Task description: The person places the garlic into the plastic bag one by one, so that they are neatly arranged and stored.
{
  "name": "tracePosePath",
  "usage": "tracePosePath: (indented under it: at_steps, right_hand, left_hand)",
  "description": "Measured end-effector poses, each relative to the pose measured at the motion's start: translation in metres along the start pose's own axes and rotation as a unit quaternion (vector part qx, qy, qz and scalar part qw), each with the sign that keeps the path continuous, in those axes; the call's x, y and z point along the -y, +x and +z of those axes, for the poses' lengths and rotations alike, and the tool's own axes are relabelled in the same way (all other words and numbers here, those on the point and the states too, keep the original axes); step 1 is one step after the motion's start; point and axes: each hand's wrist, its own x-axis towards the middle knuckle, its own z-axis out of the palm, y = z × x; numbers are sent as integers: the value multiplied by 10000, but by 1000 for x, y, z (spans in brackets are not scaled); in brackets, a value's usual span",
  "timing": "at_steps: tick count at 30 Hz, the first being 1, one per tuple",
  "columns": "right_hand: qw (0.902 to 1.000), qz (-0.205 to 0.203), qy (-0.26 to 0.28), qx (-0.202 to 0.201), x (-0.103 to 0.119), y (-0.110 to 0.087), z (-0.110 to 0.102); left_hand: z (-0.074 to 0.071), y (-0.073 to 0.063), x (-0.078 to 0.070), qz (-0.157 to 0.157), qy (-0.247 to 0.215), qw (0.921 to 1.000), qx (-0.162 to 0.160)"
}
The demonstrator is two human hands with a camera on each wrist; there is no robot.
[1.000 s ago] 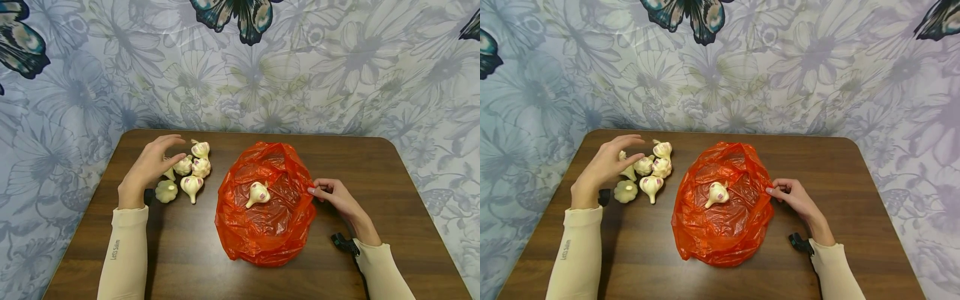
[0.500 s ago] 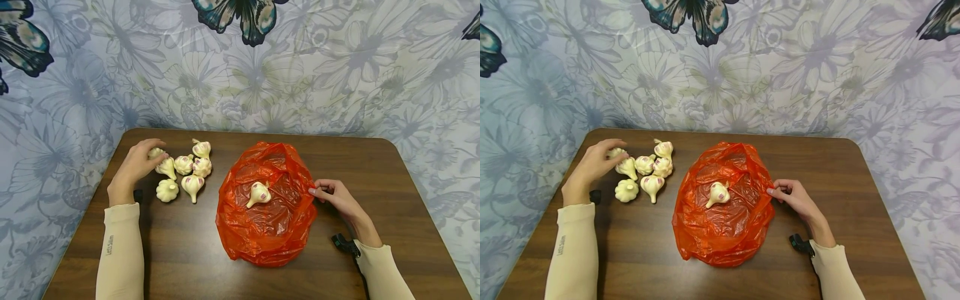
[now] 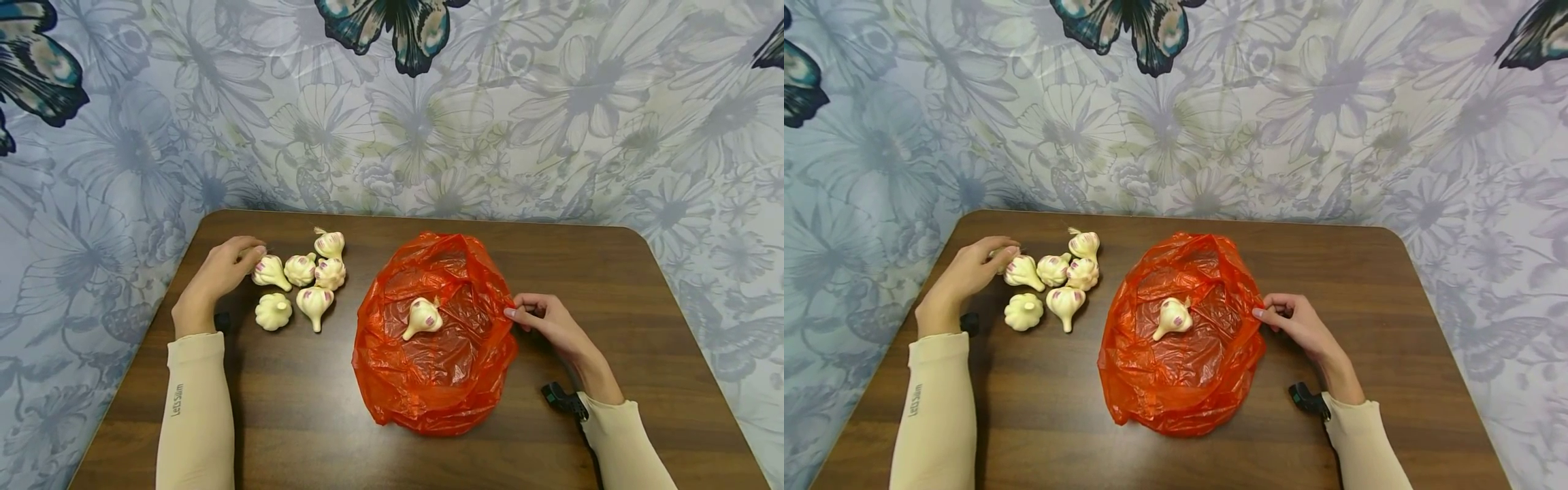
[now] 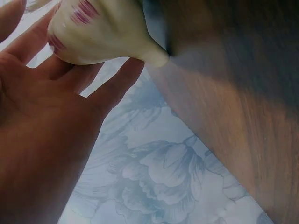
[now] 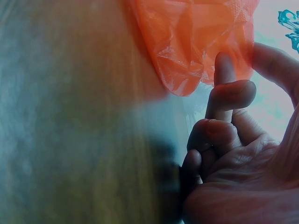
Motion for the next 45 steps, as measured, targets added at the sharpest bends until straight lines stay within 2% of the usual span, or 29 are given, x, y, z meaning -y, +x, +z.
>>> tracePosePath:
  at_steps: [17, 22, 30, 40, 45]
  right_hand:
    - [10000, -91, 7, -6, 0, -1, -1]
    - [10000, -95, 20, 22, 0, 0, 0]
    - [9999, -141, 58, 13, -2, 0, 2]
    - [9999, -140, -31, 11, 0, -1, 2]
    - [9999, -164, -45, 12, 0, -1, 2]
  left_hand:
    - [-13, -6, 4, -367, 156, 9992, 93]
    - [-16, -10, 10, -377, 145, 9991, 94]
    - [-19, -14, 13, -197, 273, 9994, 87]
    - [-18, -12, 16, -346, 454, 9975, 411]
    - [-17, -12, 17, -354, 460, 9978, 333]
